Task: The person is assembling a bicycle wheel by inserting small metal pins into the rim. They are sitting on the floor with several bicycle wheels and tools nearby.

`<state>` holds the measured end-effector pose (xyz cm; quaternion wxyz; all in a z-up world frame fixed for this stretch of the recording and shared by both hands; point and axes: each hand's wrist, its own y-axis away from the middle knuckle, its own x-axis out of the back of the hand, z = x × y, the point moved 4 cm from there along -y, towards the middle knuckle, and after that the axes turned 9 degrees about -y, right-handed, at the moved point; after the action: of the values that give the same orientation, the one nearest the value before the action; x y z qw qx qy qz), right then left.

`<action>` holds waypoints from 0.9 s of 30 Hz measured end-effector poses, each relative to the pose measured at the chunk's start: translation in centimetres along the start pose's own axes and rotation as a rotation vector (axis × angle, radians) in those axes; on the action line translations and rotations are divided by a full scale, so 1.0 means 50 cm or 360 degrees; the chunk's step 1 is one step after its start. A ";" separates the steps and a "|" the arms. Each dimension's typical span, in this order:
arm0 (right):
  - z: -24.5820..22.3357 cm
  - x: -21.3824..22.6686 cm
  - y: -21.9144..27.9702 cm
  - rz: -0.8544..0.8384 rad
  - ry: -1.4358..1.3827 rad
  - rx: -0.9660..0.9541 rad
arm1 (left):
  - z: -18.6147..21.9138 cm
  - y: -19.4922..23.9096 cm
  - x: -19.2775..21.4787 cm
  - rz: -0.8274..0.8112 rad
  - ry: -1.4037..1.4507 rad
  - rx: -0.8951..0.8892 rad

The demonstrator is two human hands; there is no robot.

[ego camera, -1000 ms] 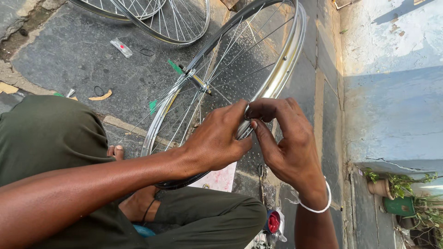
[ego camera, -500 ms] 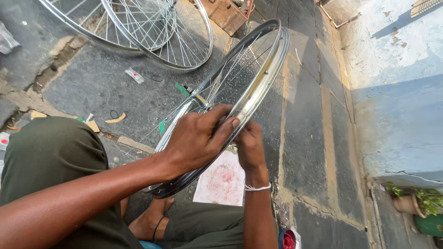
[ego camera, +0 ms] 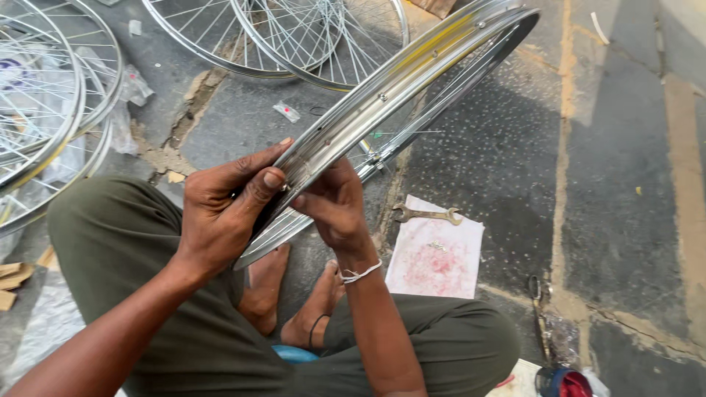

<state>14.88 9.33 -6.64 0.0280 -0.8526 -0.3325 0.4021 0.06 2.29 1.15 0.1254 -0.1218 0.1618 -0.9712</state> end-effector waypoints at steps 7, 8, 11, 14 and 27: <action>-0.013 -0.035 -0.017 -0.0158 0.0060 0.0054 | -0.021 0.010 0.003 0.0025 0.0089 0.0021; -0.016 -0.044 -0.018 -0.0154 -0.0070 0.0033 | -0.021 0.010 0.005 0.0037 0.0103 -0.0034; -0.025 -0.061 -0.017 -0.0099 0.0269 -0.0051 | -0.026 0.015 0.005 0.0093 0.0002 -0.0090; -0.032 -0.074 -0.023 -0.0134 0.0232 -0.0002 | -0.033 0.017 0.012 0.0108 -0.0041 -0.0125; -0.010 -0.062 -0.017 -0.0244 0.0092 0.0020 | -0.048 0.034 0.030 0.0152 -0.0097 -0.0133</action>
<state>13.35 8.29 -3.98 0.0738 -0.8357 -0.3933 0.3761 -1.65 0.96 -1.34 0.1712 -0.1486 0.2041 -0.9523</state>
